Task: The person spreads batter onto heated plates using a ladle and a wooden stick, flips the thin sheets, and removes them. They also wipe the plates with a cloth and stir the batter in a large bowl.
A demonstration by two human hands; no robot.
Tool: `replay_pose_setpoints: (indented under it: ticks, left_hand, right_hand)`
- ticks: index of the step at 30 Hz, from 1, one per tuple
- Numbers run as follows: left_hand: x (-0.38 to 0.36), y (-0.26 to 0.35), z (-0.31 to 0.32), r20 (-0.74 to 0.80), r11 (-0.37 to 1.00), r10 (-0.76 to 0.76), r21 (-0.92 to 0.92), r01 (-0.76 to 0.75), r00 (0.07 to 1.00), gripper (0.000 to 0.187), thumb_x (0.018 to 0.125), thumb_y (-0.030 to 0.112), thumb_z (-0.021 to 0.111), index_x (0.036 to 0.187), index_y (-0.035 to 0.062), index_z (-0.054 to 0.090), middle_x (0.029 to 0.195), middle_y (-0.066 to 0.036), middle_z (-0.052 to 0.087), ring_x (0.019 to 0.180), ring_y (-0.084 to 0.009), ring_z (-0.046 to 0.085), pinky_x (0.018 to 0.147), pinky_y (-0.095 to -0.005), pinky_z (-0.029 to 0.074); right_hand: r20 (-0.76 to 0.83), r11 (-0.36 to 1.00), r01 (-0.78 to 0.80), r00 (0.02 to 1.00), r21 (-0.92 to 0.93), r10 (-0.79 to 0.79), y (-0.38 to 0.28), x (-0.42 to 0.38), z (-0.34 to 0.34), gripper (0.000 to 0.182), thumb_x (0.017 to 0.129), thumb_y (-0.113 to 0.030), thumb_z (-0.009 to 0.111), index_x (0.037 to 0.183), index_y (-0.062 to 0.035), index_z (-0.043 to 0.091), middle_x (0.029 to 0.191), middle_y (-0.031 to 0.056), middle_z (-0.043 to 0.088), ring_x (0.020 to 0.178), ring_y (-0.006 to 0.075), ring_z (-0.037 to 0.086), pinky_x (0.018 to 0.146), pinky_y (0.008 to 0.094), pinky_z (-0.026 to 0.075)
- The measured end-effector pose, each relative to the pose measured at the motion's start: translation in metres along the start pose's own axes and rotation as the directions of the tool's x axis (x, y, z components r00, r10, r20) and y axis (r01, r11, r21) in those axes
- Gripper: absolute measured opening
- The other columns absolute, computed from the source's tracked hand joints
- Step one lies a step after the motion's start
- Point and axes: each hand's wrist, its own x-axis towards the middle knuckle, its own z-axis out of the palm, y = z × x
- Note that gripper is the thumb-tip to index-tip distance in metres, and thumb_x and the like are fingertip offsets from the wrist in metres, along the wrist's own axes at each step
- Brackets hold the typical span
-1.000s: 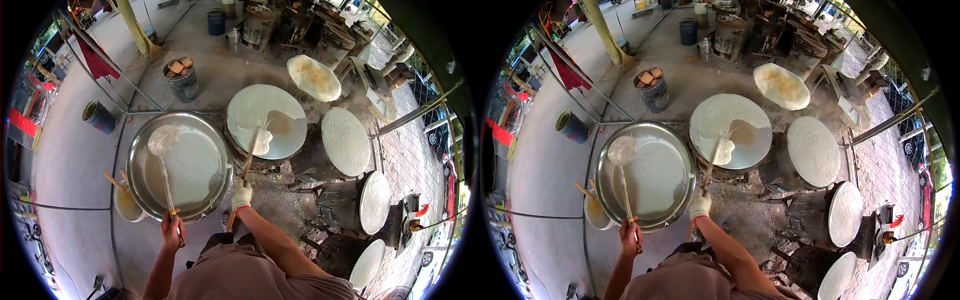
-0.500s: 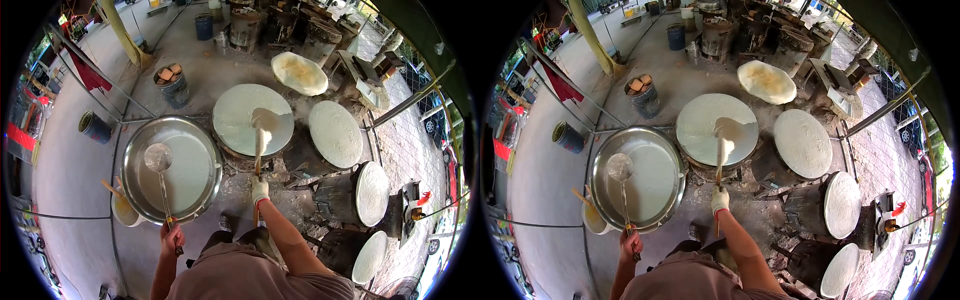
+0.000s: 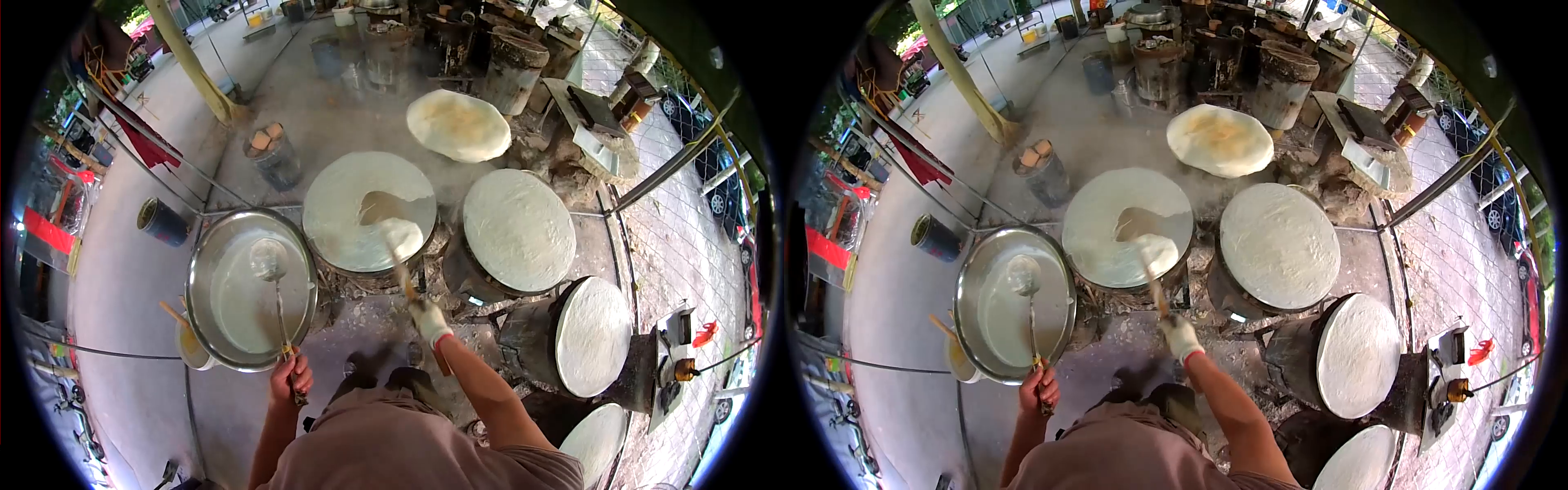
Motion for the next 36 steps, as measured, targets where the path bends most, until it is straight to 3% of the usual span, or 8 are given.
replay_pose_setpoints:
  ticks: [1,8,13,20,27,29,33,36]
  left_hand:
    - [0.006,-0.007,0.009,0.036,0.999,-0.015,-0.051,0.016,0.999,0.019,0.097,0.017,0.042,0.113,0.0111,0.05,0.074,-0.002,0.043,0.045,-0.0094,0.039,0.043,-0.0251,0.039]
    - [0.028,-0.047,0.058,0.043,0.999,-0.032,-0.024,0.033,0.999,0.02,0.094,0.018,0.047,0.113,0.0092,0.048,0.079,-0.003,0.044,0.056,-0.0124,0.044,0.047,-0.0262,0.04]
    - [0.039,-0.043,0.056,0.027,0.998,-0.058,0.01,0.058,0.998,0.021,0.092,0.018,0.052,0.11,0.008,0.047,0.082,-0.003,0.045,0.06,-0.0133,0.044,0.048,-0.0262,0.039]
    - [0.044,-0.022,0.061,-0.064,0.998,-0.066,-0.006,0.066,0.996,0.022,0.089,0.017,0.054,0.108,0.007,0.047,0.083,-0.004,0.046,0.058,-0.0129,0.043,0.047,-0.0254,0.037]
    - [0.048,0.006,0.028,-0.009,0.995,-0.103,0.001,0.103,0.995,0.024,0.088,0.017,0.055,0.108,0.0071,0.048,0.082,-0.004,0.047,0.056,-0.0123,0.042,0.044,-0.0244,0.036]
    - [0.052,0.012,0.016,0.021,0.988,-0.137,-0.065,0.139,0.99,0.022,0.088,0.016,0.055,0.107,0.007,0.048,0.081,-0.004,0.047,0.056,-0.0123,0.042,0.043,-0.024,0.036]
    - [0.065,0.019,0.015,0.019,0.988,-0.15,-0.039,0.151,0.988,0.02,0.088,0.015,0.054,0.106,0.0071,0.049,0.08,-0.004,0.047,0.056,-0.0123,0.042,0.044,-0.0239,0.037]
    - [0.071,0.017,0.024,0.003,0.986,-0.159,-0.051,0.159,0.987,0.019,0.088,0.014,0.054,0.105,0.0073,0.049,0.079,-0.004,0.047,0.056,-0.0122,0.043,0.044,-0.0237,0.037]
  right_hand:
    - [0.109,0.966,0.03,0.994,-0.257,-0.002,-0.002,-0.01,-0.013,0.039,0.089,-0.036,0.051,0.108,-0.0032,0.06,0.095,0.0237,0.064,0.093,0.0366,0.062,0.081,0.0427,0.047]
    - [-0.044,0.946,-0.021,0.999,-0.323,0.007,-0.037,0.091,-0.06,0.044,0.089,-0.041,0.05,0.101,0.0001,0.059,0.093,0.0285,0.062,0.094,0.0434,0.059,0.082,0.0486,0.047]
    - [0.334,0.958,0.112,0.942,-0.266,-0.018,-0.009,0.015,-0.07,0.041,0.088,-0.037,0.054,0.106,-0.0007,0.06,0.107,0.0285,0.059,0.101,0.0414,0.058,0.084,0.0463,0.045]
    - [-0.162,0.925,-0.121,0.985,-0.36,0.065,-0.053,0.146,-0.07,0.044,0.09,-0.042,0.044,0.115,-0.0073,0.057,0.098,0.0249,0.062,0.096,0.0404,0.059,0.081,0.0469,0.047]
    - [-0.009,0.991,0.083,0.996,-0.108,-0.084,-0.031,0.094,-0.021,0.043,0.09,-0.034,0.053,0.128,-0.0136,0.052,0.104,0.0145,0.066,0.096,0.0307,0.063,0.084,0.0372,0.047]
    - [-0.149,0.802,-0.143,0.949,0.58,0.276,-0.034,0.082,-0.011,0.042,0.089,-0.026,0.056,0.128,-0.0101,0.053,0.101,0.0078,0.068,0.089,0.0195,0.062,0.081,0.0302,0.046]
    - [-0.215,0.849,-0.194,0.917,0.492,0.335,-0.068,0.105,0.007,0.038,0.089,-0.02,0.057,0.125,-0.0075,0.056,0.099,0.0033,0.067,0.085,0.013,0.059,0.079,0.0262,0.045]
    - [-0.084,0.996,-0.085,0.993,0.036,0.088,-0.081,0.11,-0.026,0.037,0.089,-0.023,0.056,0.122,-0.0058,0.058,0.103,0.0094,0.068,0.092,0.0149,0.061,0.083,0.0271,0.045]
